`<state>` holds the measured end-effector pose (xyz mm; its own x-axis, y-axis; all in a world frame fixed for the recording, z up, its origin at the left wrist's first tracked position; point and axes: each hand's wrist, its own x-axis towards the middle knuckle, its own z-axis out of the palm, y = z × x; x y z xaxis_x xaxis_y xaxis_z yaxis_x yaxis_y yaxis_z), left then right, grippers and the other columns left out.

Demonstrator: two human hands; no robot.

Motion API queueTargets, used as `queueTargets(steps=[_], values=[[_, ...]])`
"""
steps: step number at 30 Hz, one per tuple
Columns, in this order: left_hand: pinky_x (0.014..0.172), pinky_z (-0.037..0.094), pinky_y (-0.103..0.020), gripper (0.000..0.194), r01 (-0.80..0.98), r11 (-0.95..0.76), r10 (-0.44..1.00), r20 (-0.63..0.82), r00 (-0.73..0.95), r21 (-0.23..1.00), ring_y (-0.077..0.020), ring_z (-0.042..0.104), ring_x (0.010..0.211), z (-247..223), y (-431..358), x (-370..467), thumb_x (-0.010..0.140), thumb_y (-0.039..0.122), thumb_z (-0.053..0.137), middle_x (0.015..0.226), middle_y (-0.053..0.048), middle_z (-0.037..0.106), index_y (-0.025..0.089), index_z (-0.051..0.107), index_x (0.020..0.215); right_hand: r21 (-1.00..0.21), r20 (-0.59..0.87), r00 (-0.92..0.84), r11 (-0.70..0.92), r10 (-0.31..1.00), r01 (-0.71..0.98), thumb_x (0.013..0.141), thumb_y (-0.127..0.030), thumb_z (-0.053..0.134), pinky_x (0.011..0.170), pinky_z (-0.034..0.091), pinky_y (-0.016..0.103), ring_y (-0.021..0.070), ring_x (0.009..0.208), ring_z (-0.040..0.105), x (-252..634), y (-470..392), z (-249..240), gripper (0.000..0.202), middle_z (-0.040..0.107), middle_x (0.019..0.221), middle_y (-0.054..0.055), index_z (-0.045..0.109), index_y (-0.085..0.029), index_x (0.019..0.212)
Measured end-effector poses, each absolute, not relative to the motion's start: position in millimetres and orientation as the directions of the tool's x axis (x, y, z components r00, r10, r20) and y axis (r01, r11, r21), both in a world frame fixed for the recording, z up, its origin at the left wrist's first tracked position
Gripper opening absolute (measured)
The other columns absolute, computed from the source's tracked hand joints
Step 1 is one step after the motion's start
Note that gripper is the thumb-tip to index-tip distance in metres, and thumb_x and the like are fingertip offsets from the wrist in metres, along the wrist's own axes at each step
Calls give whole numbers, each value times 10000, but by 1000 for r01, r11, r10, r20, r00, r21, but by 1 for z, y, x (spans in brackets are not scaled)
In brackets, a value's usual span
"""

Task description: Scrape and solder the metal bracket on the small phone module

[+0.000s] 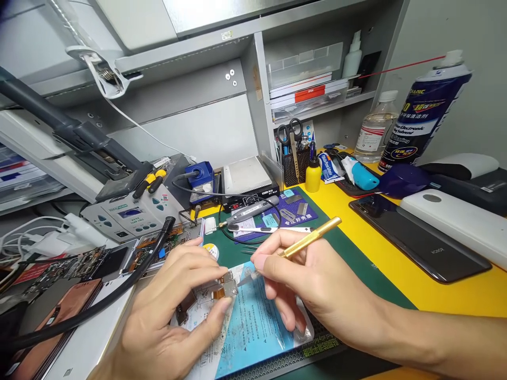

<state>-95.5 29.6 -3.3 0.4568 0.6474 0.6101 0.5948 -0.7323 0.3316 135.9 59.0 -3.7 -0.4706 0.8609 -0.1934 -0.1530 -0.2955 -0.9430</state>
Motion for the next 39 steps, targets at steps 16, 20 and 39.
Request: queueTargets(steps=[16,20,39], values=[[1047,492,-499,212,605,-731,621,675,399,315,-173,628,860,-3,27,-89,797,32,684,853,-33,696,143,659,975,-969,-124,-523,-217,844,-121,975,-449,689,399,405,175,76,399,515,139,57,-12,280,604,576,-51,611,-205,862],[1027,503,-496,213,597,-738,614,680,400,316,-178,629,853,-2,28,-89,794,28,680,838,-34,689,146,659,971,-973,-102,-529,-194,843,-123,975,-459,691,407,413,168,77,416,534,138,56,-8,282,603,577,-61,614,-206,880],[1052,497,-537,228,588,-741,618,670,411,323,-188,623,854,-5,28,-90,794,25,656,845,-45,664,143,640,988,-992,-96,-467,-120,879,-23,838,-625,761,390,449,232,127,442,586,130,53,2,453,631,619,-26,682,-192,943]])
